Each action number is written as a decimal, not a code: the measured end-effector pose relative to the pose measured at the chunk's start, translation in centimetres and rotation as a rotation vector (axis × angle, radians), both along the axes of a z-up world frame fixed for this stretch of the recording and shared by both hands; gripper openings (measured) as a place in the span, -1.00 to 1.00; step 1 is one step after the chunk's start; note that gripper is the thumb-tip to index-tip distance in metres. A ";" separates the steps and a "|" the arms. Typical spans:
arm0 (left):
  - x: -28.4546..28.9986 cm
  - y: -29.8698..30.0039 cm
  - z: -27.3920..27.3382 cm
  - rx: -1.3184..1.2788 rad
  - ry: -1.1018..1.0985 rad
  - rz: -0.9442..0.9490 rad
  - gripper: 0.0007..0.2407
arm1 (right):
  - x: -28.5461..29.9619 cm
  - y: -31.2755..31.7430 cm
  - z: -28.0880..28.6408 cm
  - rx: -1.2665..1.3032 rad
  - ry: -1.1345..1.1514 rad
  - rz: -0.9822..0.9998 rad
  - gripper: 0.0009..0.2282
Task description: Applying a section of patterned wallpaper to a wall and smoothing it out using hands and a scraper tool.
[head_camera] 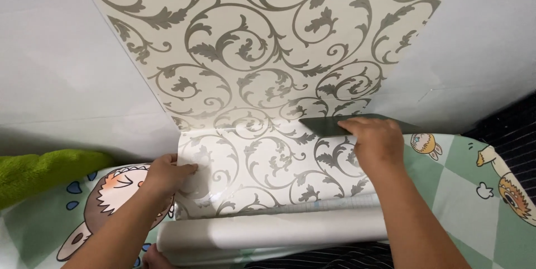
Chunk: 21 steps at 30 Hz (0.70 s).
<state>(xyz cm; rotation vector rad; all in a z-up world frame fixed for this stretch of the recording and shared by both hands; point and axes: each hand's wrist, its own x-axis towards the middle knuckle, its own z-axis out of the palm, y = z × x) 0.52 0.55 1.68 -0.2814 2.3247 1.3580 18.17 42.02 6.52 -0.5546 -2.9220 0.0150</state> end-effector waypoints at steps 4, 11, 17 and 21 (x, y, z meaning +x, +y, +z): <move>0.3 -0.2 1.0 -0.014 0.006 0.002 -0.38 | -0.2 -1.1 -0.1 0.066 0.129 0.086 -0.49; 0.6 0.2 1.1 0.025 -0.003 0.007 -0.39 | -0.7 -1.7 -1.3 0.200 0.224 0.084 -0.54; 0.8 0.0 1.8 0.007 0.000 -0.006 -0.38 | -1.1 -1.6 -2.7 0.191 0.195 0.100 -0.52; 1.1 -0.2 2.0 0.031 0.003 0.014 -0.38 | -1.0 -2.1 -1.7 0.156 0.237 0.120 -0.53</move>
